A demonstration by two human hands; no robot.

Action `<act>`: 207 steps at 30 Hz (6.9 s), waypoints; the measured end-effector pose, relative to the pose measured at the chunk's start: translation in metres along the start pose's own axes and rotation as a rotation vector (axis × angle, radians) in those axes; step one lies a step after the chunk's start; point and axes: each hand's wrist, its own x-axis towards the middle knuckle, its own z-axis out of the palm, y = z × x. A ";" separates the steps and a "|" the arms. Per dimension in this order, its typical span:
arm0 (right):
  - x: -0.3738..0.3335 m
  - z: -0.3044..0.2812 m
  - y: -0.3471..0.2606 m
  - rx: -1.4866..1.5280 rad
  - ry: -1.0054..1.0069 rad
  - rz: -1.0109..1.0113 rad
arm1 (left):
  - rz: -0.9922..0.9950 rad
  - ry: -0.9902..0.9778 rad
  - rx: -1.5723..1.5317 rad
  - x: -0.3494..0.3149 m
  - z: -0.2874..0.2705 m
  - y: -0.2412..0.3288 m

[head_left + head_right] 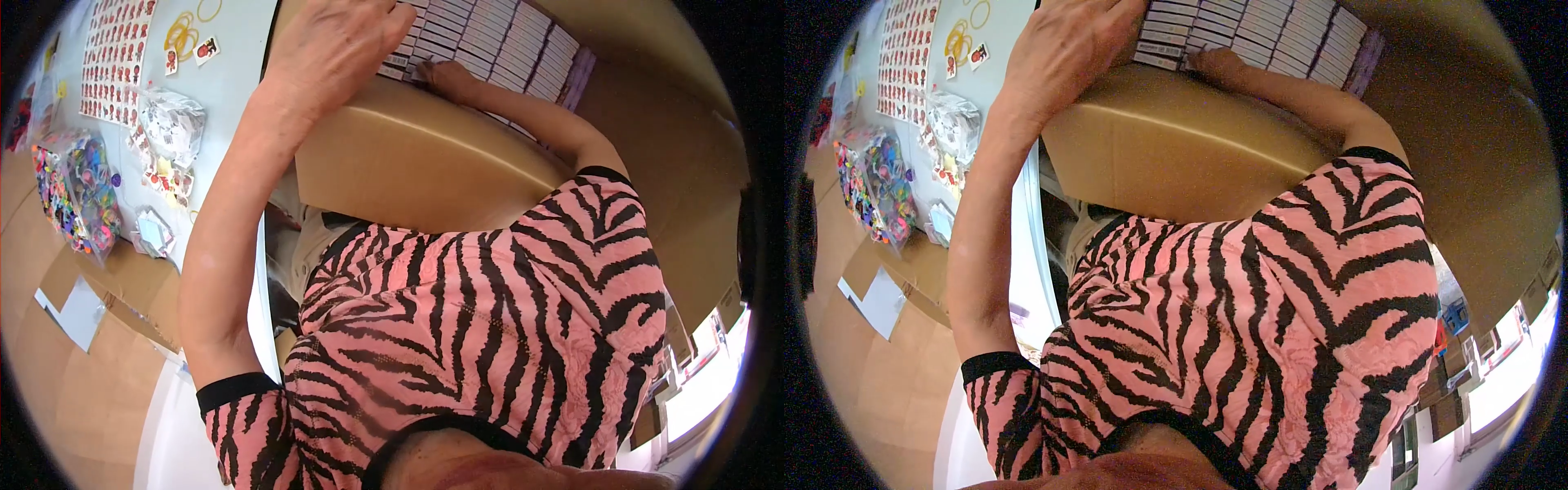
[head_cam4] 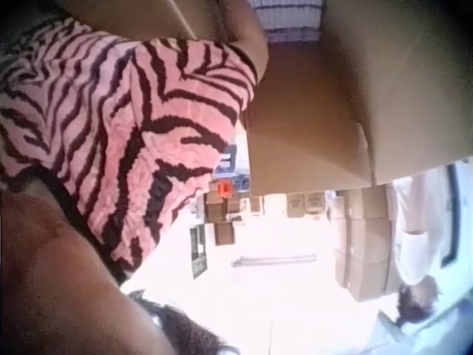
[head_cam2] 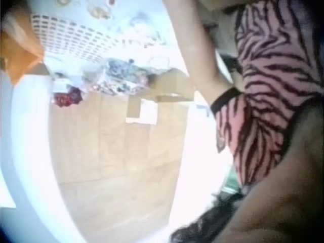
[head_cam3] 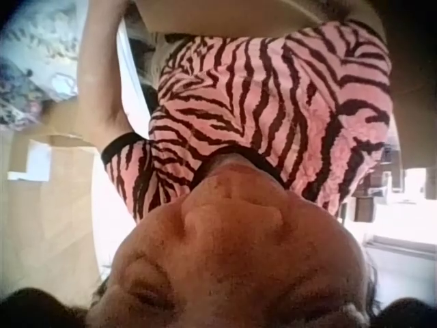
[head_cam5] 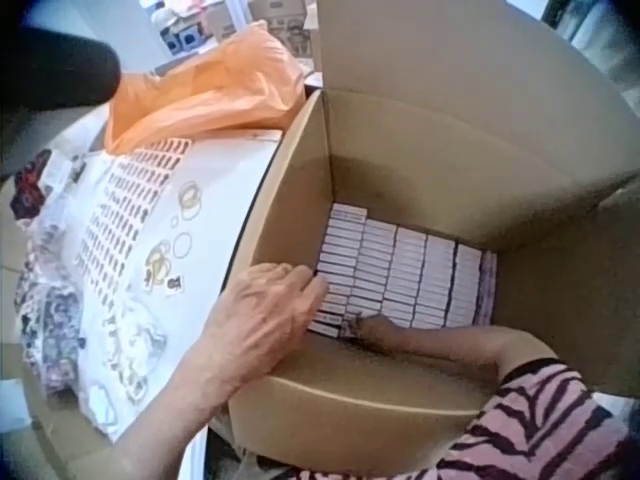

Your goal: Labeling small product boxes and packing them into a larger shipping carton.

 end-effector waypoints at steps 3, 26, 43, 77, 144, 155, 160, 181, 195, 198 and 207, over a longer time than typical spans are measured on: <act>0.005 -0.013 -0.006 -0.117 -0.169 -0.018 | -0.023 -0.026 -0.002 -0.001 0.003 0.000; 0.073 0.021 0.003 -0.311 0.330 -0.625 | -0.041 -0.057 -0.009 -0.002 -0.002 0.000; 0.077 0.015 0.012 -0.577 0.043 -0.392 | -0.039 0.051 -0.038 0.001 -0.004 -0.004; 0.079 0.044 0.004 0.032 0.291 -0.384 | -0.029 -0.029 0.002 -0.001 0.004 -0.001; 0.048 -0.004 -0.008 -0.046 -0.167 -0.189 | -0.021 -0.089 0.018 0.001 0.006 -0.001; 0.055 -0.003 -0.017 -0.012 -0.110 -0.204 | -0.014 -0.077 0.044 0.001 0.006 -0.001; 0.057 -0.003 -0.024 -0.023 -0.096 -0.190 | -0.019 -0.067 0.032 0.001 0.004 0.001; 0.085 -0.011 -0.042 0.710 0.055 -0.112 | -0.012 -0.047 0.060 0.000 0.006 0.000; 0.027 0.014 0.000 0.326 -0.087 0.171 | -0.024 -0.016 0.003 -0.003 0.001 0.000; 0.053 0.071 0.016 0.682 -0.147 0.388 | -0.014 -0.037 0.025 -0.002 0.005 0.000; 0.095 0.111 0.023 1.599 -0.135 0.967 | -0.016 0.089 0.082 -0.013 0.023 -0.007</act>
